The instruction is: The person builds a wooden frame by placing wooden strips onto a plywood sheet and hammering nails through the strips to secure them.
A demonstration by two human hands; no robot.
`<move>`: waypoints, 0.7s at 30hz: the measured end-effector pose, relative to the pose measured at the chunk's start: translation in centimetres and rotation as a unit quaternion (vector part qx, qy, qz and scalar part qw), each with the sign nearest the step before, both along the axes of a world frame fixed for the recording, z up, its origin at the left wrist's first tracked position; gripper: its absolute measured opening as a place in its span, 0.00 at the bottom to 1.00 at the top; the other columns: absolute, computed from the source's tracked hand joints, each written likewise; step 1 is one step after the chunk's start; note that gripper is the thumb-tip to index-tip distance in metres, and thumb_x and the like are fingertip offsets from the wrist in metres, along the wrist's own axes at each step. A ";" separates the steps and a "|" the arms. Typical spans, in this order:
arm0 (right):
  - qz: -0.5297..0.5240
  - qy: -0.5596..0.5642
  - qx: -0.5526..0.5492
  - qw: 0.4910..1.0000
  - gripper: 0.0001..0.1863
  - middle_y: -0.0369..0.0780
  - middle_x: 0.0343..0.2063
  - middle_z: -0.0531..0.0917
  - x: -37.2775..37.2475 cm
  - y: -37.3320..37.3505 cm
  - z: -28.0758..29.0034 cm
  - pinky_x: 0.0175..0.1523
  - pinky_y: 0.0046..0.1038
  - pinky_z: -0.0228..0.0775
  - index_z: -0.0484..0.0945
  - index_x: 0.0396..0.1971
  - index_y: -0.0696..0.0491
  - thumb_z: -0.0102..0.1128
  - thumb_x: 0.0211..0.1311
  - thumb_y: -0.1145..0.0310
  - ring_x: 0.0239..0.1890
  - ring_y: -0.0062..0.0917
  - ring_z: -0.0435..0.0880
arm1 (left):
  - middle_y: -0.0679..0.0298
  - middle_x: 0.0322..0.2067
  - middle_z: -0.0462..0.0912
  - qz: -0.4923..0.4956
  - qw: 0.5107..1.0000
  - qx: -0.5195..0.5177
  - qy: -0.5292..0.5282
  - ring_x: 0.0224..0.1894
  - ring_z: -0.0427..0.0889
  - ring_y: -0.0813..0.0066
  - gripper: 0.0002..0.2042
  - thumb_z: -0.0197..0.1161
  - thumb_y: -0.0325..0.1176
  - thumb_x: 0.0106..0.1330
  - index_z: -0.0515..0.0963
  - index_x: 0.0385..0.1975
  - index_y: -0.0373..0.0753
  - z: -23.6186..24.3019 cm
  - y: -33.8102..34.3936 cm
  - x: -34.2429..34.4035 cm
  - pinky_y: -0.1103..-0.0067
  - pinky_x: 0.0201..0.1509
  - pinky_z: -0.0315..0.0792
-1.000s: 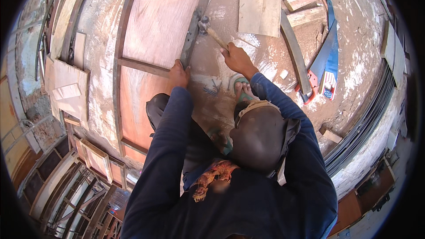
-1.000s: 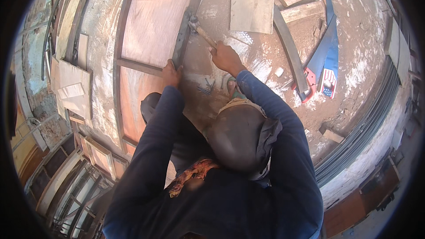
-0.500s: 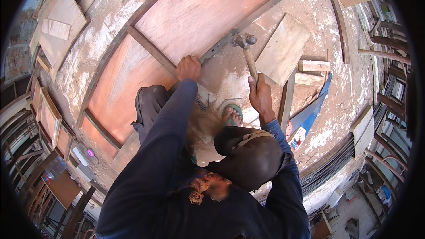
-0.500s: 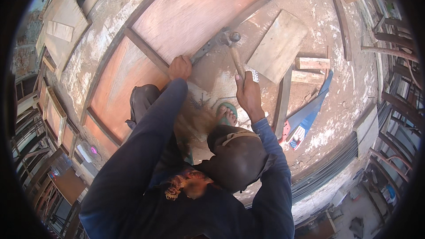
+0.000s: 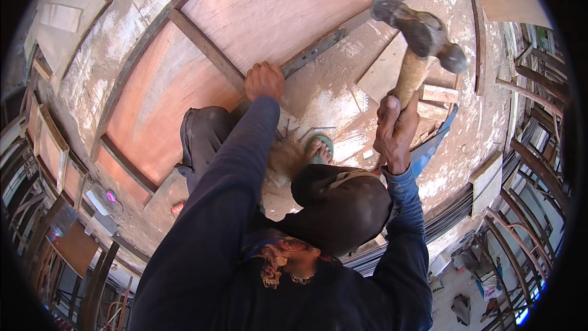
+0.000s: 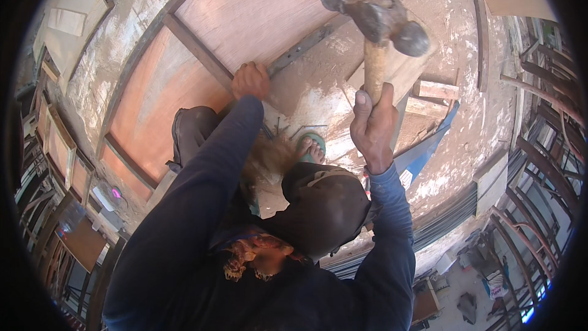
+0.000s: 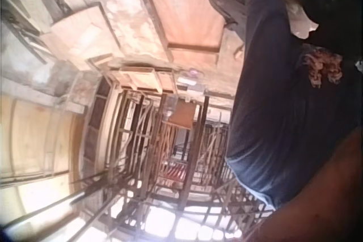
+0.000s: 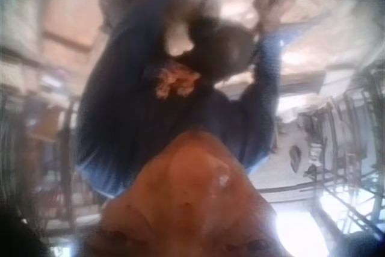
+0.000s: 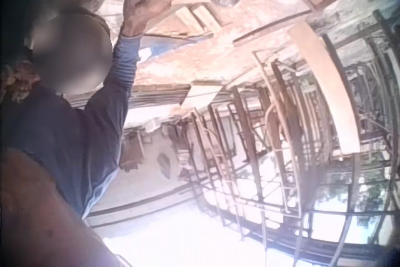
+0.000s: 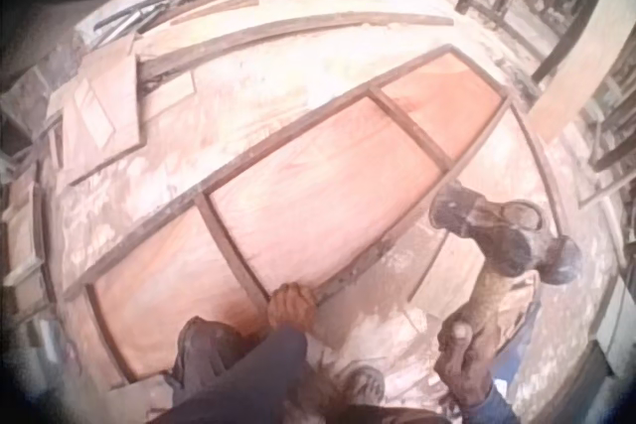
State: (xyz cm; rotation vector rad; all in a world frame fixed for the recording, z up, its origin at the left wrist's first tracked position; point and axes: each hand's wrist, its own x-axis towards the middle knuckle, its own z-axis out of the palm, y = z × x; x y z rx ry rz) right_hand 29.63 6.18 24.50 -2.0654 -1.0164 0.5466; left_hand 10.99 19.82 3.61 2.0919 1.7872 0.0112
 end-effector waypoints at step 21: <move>0.052 -0.028 -0.215 0.975 0.16 0.60 0.18 0.75 -0.1 -2.3 -9.0 0.27 0.50 0.65 0.64 0.35 0.60 0.54 0.69 0.62 0.26 0.60 0.77 | 0.51 0.34 0.83 0.000 0.999 -0.040 -0.015 0.39 0.82 0.54 0.17 0.50 0.41 0.64 0.82 0.27 0.35 -0.4 -0.6 0.7 0.65 0.48 0.75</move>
